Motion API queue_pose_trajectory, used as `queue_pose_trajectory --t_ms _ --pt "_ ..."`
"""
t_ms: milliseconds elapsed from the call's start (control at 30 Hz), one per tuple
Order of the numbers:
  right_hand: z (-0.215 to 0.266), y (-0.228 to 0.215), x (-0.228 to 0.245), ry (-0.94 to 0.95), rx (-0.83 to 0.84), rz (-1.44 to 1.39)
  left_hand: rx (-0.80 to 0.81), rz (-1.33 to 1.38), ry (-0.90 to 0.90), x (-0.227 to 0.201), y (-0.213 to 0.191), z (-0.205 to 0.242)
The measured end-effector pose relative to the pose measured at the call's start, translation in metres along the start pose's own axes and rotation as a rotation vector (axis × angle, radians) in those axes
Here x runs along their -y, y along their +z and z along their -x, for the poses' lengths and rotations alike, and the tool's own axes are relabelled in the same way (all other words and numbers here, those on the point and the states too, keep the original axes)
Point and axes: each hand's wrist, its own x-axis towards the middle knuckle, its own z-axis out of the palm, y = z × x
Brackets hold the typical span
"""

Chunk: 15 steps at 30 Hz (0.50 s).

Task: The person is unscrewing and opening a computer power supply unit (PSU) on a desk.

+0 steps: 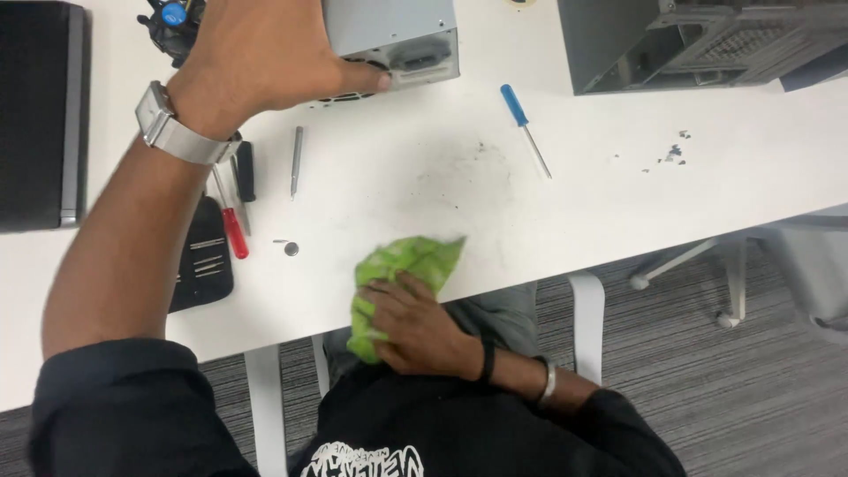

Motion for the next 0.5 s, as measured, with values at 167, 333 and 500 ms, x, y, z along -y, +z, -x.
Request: queue_pose_trajectory --t_ms 167,333,500 --pt "-0.031 0.016 0.006 -0.003 0.094 0.104 -0.039 0.001 0.024 -0.01 -0.003 0.005" --pt "-0.062 -0.009 -0.043 0.09 0.05 0.103 -0.14 0.068 0.148 -0.025 -0.001 0.0" --pt "-0.056 -0.066 -0.079 0.208 -0.071 -0.034 -0.126 0.05 0.141 -0.028 -0.003 -0.007"
